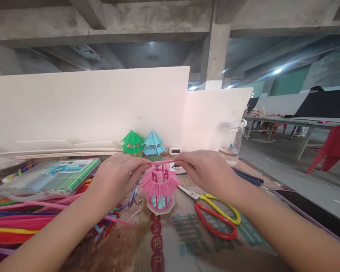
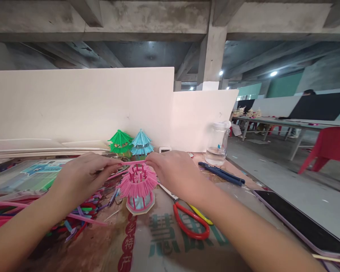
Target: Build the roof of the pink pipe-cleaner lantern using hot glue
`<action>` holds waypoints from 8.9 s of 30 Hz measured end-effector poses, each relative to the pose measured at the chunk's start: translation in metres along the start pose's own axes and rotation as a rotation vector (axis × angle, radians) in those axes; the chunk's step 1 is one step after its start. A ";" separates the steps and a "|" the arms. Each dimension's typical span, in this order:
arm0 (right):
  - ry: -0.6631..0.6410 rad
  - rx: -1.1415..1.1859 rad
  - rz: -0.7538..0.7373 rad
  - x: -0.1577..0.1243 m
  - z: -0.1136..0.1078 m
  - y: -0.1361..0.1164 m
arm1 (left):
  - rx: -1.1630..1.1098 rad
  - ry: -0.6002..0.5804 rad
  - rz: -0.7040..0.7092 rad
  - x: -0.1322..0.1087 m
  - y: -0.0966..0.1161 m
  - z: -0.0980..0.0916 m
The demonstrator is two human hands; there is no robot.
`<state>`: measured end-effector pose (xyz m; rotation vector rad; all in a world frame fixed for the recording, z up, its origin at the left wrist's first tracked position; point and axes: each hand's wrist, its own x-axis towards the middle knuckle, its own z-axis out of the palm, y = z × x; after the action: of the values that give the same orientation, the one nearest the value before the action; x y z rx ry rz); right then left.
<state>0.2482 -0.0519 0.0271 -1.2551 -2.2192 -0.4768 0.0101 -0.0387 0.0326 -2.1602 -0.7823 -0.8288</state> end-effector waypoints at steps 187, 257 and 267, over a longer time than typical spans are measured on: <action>0.160 -0.023 -0.377 0.006 0.013 -0.001 | -0.151 -0.307 -0.199 -0.006 0.017 -0.020; 0.241 0.356 -0.161 -0.013 0.021 0.003 | -0.664 -0.314 -0.341 0.032 0.021 0.009; 0.136 0.202 -0.280 -0.009 0.026 0.003 | -0.486 -0.294 -0.218 0.009 0.014 0.014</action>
<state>0.2470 -0.0421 0.0008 -0.7899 -2.2709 -0.4169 0.0303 -0.0332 0.0263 -2.7059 -1.0645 -0.8904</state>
